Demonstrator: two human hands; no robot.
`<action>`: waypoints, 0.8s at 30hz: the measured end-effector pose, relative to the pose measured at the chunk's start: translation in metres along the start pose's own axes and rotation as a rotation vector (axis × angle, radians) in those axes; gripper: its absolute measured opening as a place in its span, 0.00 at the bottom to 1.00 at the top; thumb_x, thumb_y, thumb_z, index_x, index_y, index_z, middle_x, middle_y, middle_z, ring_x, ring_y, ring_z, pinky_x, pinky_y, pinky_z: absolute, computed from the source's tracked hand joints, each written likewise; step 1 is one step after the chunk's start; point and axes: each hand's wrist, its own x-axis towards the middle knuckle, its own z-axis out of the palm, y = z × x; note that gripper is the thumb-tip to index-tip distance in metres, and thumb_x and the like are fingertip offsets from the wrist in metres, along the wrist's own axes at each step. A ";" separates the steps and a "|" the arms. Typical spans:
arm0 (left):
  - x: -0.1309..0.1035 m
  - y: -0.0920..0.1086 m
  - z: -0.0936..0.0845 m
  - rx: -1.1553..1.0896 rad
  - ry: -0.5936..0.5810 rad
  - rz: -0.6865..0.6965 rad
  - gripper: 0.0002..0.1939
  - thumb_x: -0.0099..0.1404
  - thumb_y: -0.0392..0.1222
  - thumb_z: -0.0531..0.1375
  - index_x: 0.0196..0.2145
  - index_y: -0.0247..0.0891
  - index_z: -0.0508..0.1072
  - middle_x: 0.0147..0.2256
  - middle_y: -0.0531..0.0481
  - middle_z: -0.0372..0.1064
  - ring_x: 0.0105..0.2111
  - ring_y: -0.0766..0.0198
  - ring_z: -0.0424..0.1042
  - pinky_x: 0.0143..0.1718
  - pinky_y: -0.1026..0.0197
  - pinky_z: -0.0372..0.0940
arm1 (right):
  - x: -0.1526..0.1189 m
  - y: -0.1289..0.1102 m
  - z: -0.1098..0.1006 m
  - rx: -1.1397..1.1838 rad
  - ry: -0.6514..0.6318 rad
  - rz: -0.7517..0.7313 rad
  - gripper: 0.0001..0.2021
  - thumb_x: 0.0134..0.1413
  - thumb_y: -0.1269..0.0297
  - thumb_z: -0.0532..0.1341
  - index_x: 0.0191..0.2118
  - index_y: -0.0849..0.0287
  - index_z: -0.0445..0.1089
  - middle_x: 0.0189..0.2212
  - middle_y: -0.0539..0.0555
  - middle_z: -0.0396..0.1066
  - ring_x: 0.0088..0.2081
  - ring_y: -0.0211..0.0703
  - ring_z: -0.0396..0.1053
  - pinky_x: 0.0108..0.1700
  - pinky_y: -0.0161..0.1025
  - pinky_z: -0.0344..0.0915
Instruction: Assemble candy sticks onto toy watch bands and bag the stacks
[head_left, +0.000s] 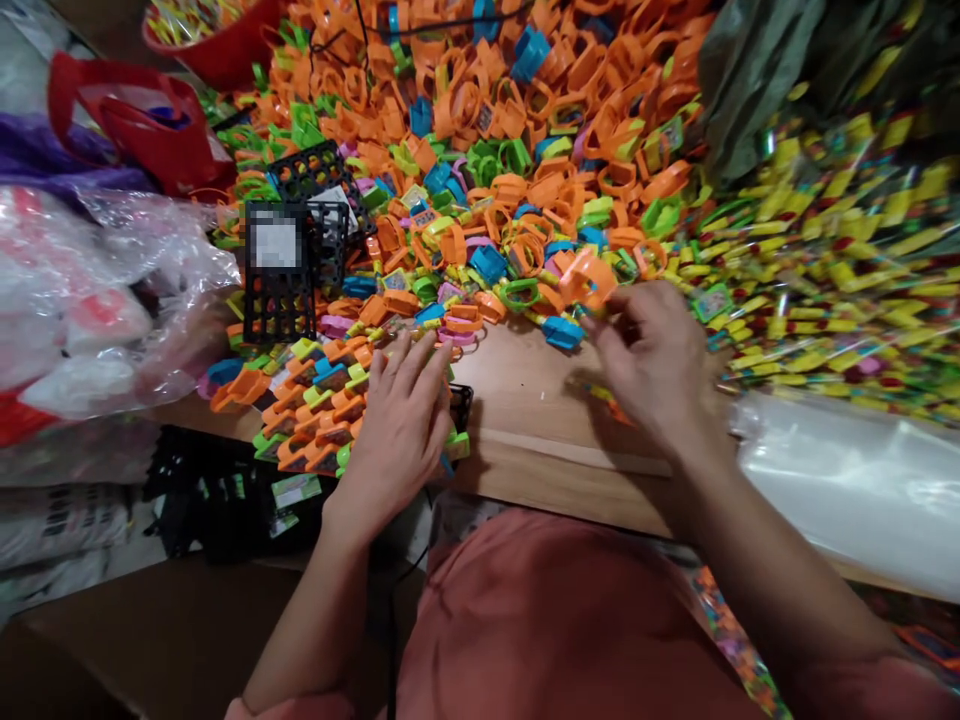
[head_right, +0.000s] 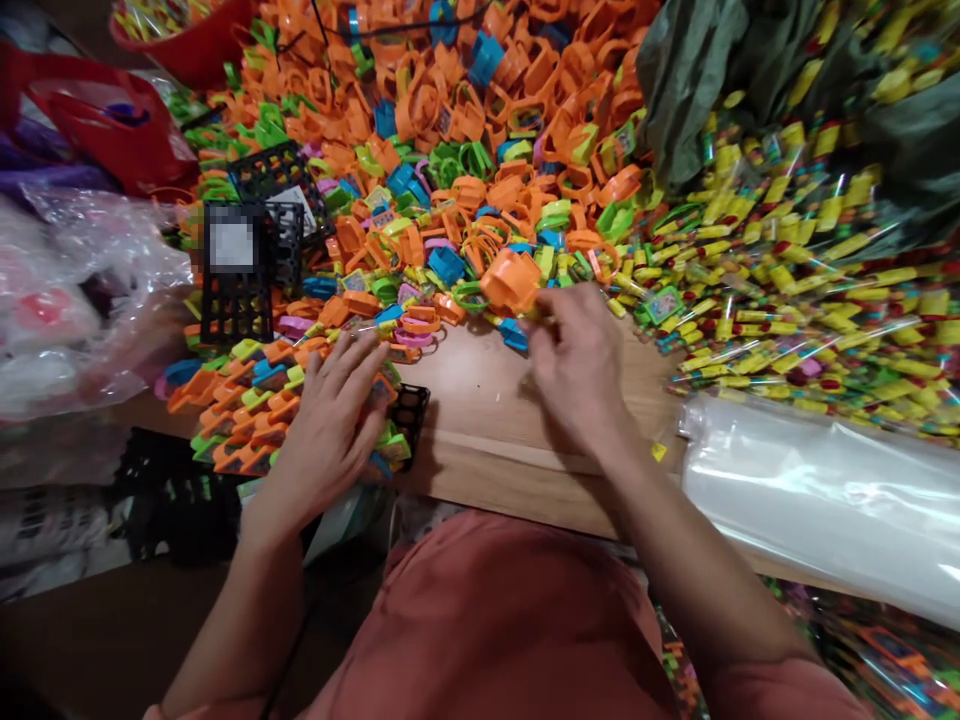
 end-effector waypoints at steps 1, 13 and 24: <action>-0.001 -0.001 -0.001 -0.013 -0.001 0.005 0.28 0.75 0.37 0.48 0.71 0.40 0.54 0.71 0.42 0.54 0.74 0.50 0.43 0.73 0.35 0.40 | -0.004 -0.008 0.007 0.101 -0.091 -0.023 0.06 0.60 0.65 0.61 0.40 0.58 0.74 0.36 0.55 0.72 0.39 0.48 0.69 0.41 0.43 0.65; -0.002 -0.003 0.001 -0.062 0.012 0.007 0.32 0.74 0.34 0.47 0.73 0.42 0.50 0.71 0.42 0.54 0.74 0.51 0.43 0.73 0.34 0.39 | -0.062 -0.029 0.100 0.701 -0.603 -0.033 0.15 0.50 0.77 0.52 0.40 0.59 0.71 0.35 0.53 0.76 0.37 0.43 0.72 0.43 0.36 0.67; -0.005 0.001 -0.008 -0.131 0.059 0.083 0.28 0.72 0.56 0.60 0.64 0.45 0.63 0.74 0.39 0.40 0.74 0.40 0.37 0.72 0.34 0.44 | -0.065 -0.030 0.097 0.663 -0.649 -0.097 0.13 0.54 0.75 0.52 0.40 0.58 0.71 0.36 0.52 0.73 0.37 0.42 0.69 0.44 0.37 0.67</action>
